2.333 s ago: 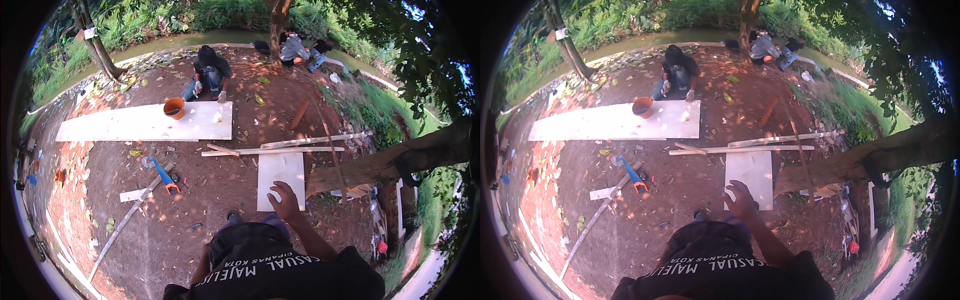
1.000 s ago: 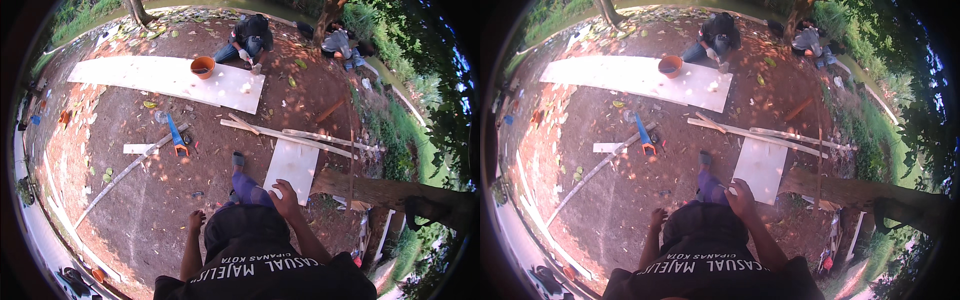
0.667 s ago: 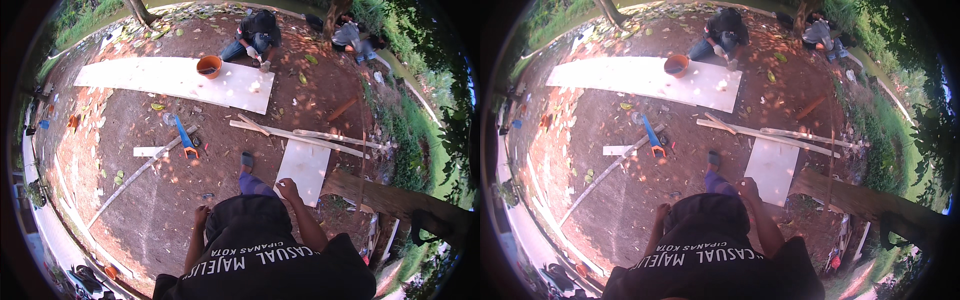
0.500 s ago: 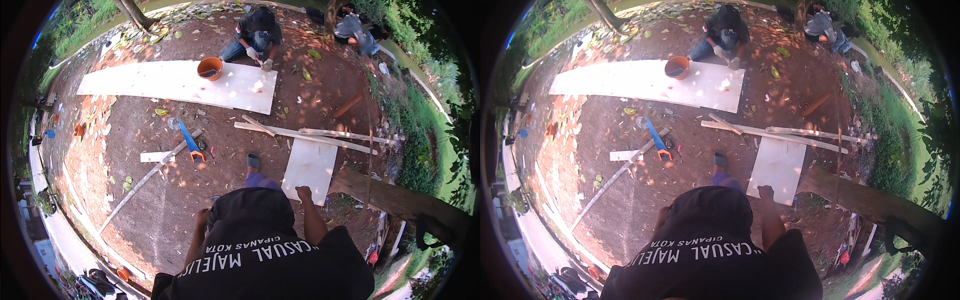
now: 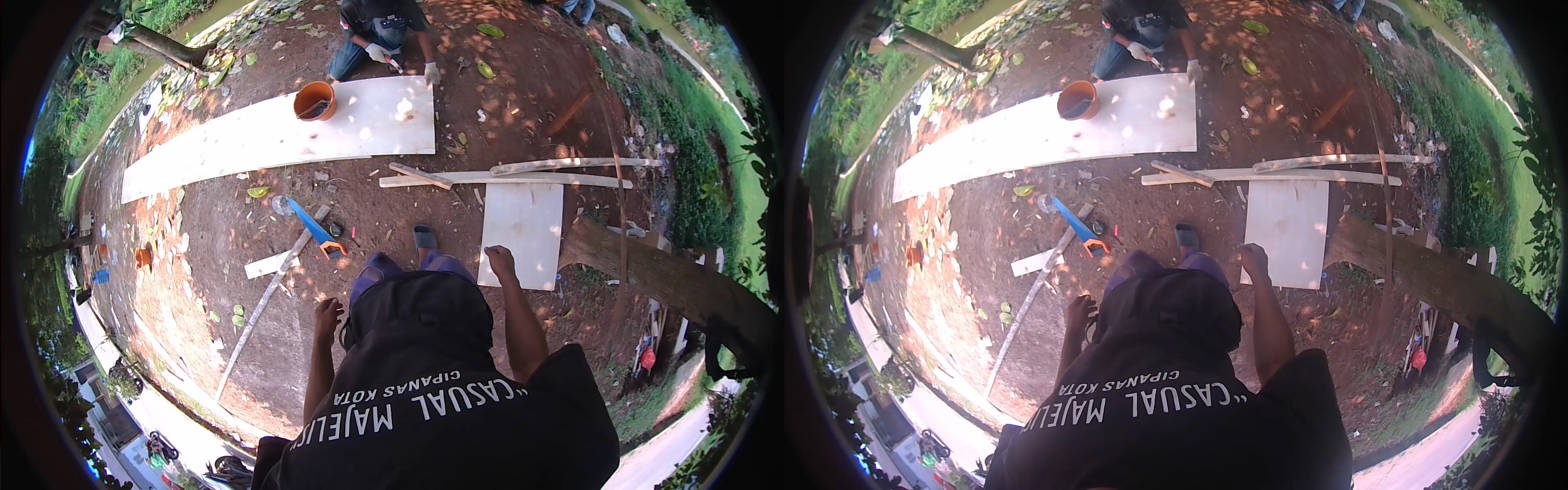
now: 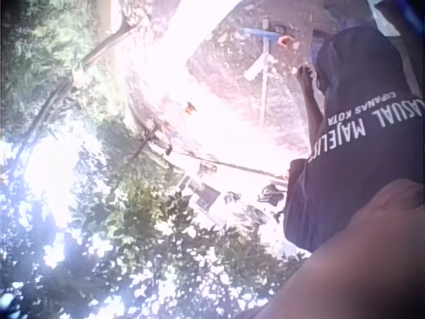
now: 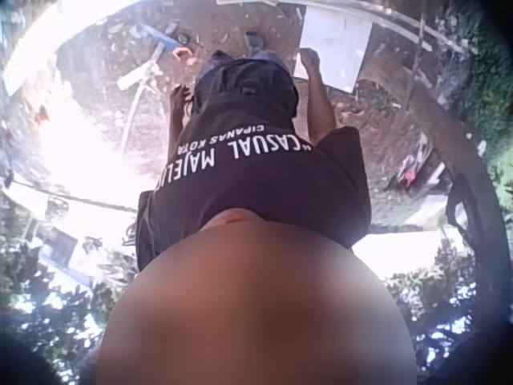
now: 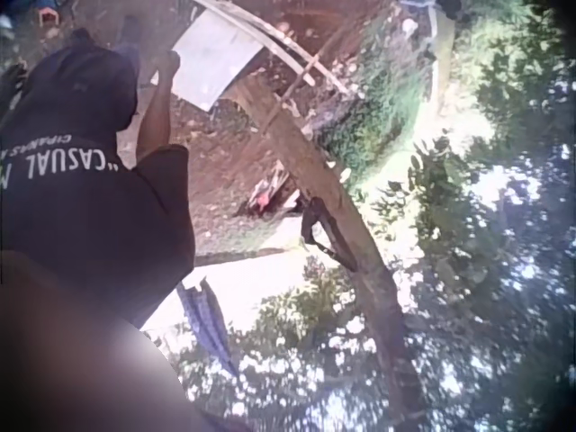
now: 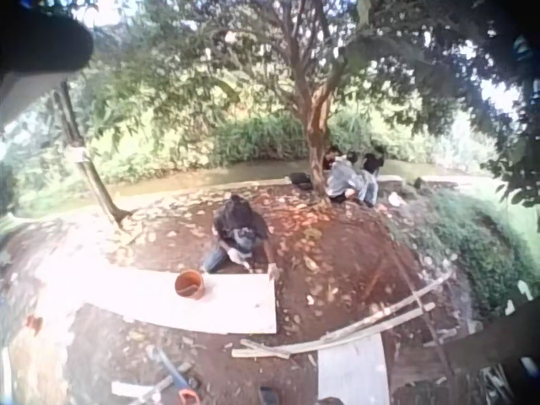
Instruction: The person assembles a wooden frame by positioning thin wooden strips along the edges of a large plywood sheet and securing them with nails and a hammer. The person repeatedly picks nails from a bucket, places them, and hammers them into the wood to attach the strips.
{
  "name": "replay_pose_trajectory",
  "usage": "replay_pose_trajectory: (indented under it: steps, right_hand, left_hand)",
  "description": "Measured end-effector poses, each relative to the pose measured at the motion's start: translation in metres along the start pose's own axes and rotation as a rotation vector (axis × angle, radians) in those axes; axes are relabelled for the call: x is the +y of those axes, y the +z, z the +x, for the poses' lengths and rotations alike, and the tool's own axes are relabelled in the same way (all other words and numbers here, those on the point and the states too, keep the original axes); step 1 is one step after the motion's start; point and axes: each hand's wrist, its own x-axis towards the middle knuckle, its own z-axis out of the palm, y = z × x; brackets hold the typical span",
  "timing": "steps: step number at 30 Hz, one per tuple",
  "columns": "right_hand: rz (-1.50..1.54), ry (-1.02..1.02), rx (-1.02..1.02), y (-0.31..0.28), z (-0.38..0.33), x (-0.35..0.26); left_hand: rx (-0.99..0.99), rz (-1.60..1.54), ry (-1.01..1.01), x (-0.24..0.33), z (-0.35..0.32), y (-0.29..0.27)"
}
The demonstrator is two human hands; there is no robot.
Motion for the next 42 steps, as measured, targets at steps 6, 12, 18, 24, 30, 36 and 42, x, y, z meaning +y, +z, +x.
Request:
replay_pose_trajectory:
  steps: [6, 12, 18, 24, 30, 36, 42]
  right_hand:
    - [-0.048, 0.007, 0.028, 0.012, 0.001, 0.039]
    - [-0.429, -0.199, -0.066, 0.036, -0.001, 0.071]
    - [-0.834, -0.441, -0.166, 0.023, -0.019, 0.146]
    - [-0.303, -0.217, -0.024, 0.032, -0.029, 0.058]
    - [-0.016, -0.013, 0.065, 0.017, -0.025, 0.033]
    - [-0.118, -0.003, 0.009, 0.017, -0.023, 0.035]
    - [-0.339, -0.160, -0.047, 0.012, -0.028, 0.061]
  left_hand:
    - [-0.212, -0.017, 0.137, -0.094, 0.089, 0.001]
    - [-0.216, 0.047, 0.297, -0.183, 0.144, -0.041]
    - [-0.214, 0.229, 0.111, -0.046, 0.048, 0.007]
    - [-0.141, 0.351, 0.258, -0.037, 0.074, -0.001]
    - [-0.200, 0.079, 0.102, -0.013, 0.073, 0.020]
    - [-0.209, 0.101, 0.367, -0.019, 0.064, 0.018]
    - [-0.165, 0.062, 0.026, 0.020, 0.056, 0.033]
